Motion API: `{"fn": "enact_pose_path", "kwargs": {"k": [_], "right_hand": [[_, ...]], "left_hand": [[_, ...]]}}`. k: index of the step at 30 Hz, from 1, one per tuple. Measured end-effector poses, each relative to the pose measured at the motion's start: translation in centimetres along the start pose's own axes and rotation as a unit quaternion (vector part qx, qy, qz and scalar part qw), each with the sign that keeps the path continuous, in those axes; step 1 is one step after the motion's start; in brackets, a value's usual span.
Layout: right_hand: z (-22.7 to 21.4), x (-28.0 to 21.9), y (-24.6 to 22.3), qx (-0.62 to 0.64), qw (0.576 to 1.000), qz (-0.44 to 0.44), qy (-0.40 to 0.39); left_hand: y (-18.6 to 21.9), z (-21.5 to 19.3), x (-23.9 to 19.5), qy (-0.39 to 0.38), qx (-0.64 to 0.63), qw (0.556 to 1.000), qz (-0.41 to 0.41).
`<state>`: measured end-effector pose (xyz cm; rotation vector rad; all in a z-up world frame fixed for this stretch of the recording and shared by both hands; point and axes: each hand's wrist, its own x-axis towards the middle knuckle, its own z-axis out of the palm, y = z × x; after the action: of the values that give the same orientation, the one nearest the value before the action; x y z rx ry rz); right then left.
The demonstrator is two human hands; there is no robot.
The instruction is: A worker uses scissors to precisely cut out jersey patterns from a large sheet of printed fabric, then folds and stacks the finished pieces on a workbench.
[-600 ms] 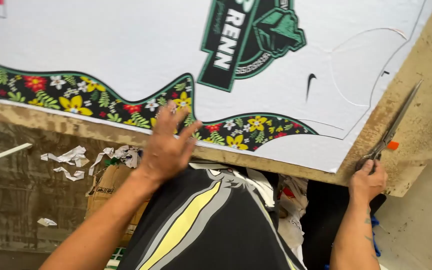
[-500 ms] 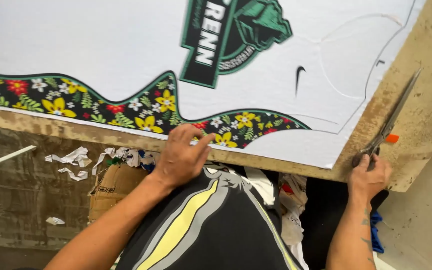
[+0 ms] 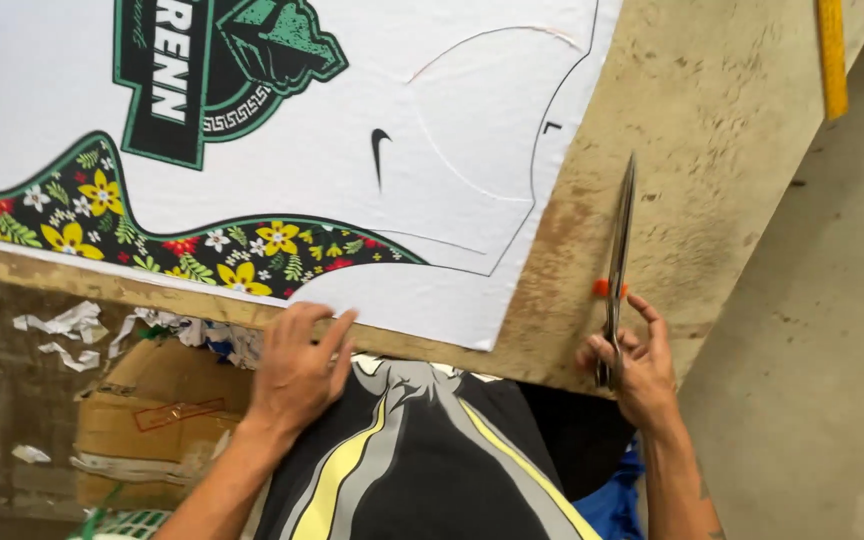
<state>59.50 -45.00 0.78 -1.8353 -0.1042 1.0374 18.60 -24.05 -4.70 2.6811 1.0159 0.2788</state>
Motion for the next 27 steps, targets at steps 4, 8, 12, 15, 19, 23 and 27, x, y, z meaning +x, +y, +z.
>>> {"fn": "enact_pose_path", "kwargs": {"k": [4, 8, 12, 15, 19, 23, 27], "right_hand": [[-7.2, 3.2, -2.0, -0.008, 0.98, 0.142, -0.14], [-14.0, 6.9, -5.9, -0.029, 0.935, 0.188, -0.298], [-14.0, 12.2, -13.5, -0.31, 0.856, 0.191, -0.368], [-14.3, 17.9, -13.6, -0.135, 0.809, 0.305, -0.484], [-9.1, 18.3, -13.9, -0.436, 0.743, 0.144, -0.488], [-7.9, 18.2, -11.4, -0.392, 0.759, 0.145, -0.499], [-8.1, 18.1, -8.8, -0.311, 0.765, 0.085, -0.558]], "left_hand": [[8.5, 0.8, 7.7, 0.034, -0.08, 0.996, -0.019], [12.8, 2.9, 9.1, 0.048, -0.061, 0.997, -0.009], [14.8, 4.2, 9.1, 0.043, -0.001, 0.998, -0.046], [15.5, 5.2, 8.6, 0.017, -0.013, 0.997, -0.078], [16.2, 4.8, 8.4, 0.018, -0.022, 0.994, -0.11], [16.3, 5.5, 8.1, 0.029, -0.065, 0.989, -0.131], [16.2, 5.2, 8.0, 0.04, -0.076, 0.987, -0.137]]}}
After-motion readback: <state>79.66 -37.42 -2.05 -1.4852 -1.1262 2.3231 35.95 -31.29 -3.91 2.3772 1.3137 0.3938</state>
